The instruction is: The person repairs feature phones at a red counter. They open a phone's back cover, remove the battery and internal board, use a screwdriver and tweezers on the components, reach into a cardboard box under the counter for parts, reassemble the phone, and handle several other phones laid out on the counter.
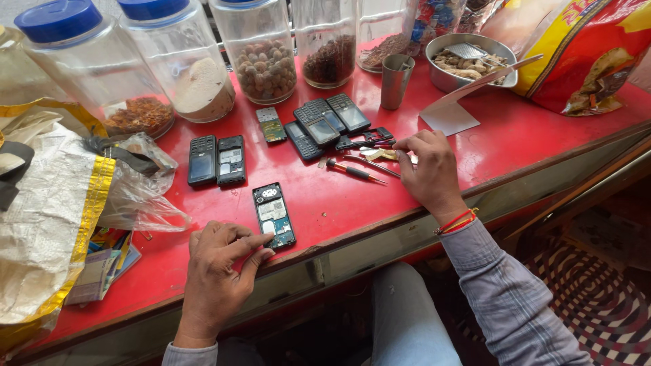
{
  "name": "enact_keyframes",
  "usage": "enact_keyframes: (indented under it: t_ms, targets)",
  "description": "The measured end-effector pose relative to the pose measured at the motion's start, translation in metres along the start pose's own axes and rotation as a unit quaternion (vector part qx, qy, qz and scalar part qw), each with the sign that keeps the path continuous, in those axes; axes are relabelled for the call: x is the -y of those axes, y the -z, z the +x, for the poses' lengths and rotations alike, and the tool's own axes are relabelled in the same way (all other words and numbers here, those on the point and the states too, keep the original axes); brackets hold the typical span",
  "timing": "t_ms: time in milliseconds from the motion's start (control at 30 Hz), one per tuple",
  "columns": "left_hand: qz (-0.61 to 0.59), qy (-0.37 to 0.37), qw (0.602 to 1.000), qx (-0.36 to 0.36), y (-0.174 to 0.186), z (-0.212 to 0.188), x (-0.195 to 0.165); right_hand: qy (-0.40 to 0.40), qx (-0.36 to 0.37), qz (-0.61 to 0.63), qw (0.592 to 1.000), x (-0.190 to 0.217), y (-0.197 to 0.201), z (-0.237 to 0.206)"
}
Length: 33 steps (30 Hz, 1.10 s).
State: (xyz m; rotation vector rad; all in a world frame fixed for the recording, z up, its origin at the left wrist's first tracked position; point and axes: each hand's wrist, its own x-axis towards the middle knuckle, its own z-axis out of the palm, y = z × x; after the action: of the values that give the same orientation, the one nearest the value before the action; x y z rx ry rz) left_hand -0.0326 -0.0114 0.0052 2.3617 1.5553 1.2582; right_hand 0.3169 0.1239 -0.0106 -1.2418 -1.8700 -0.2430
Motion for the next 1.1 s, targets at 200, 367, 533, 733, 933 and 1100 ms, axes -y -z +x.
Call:
enact_keyframes:
  t_ms: [200, 367, 533, 733, 933, 1100]
  targets:
    - [-0.004, -0.011, 1.000, -0.004, 0.000, 0.000, -0.001, 0.018, 0.026, -0.031, 0.999, -0.001, -0.003, 0.000]
    - [-0.015, -0.004, 1.000, -0.001, -0.001, 0.001, -0.002, 0.017, 0.033, -0.031, 0.999, -0.007, -0.006, -0.002]
    - [-0.017, -0.006, 1.000, -0.004, -0.003, -0.001, 0.000, 0.023, 0.035, -0.045, 0.998, -0.013, -0.008, -0.002]
    - [-0.019, -0.004, 1.000, -0.003, -0.004, -0.002, 0.003, 0.023, 0.040, -0.063, 0.997, -0.014, -0.009, -0.004]
    - [-0.014, 0.004, 1.000, 0.005, -0.005, -0.002, 0.004, 0.028, 0.029, -0.075, 0.996, -0.011, -0.009, -0.005]
    - [-0.019, 0.004, 1.000, 0.002, -0.004, -0.002, 0.005, 0.025, 0.032, -0.073, 0.996, -0.007, -0.008, -0.005]
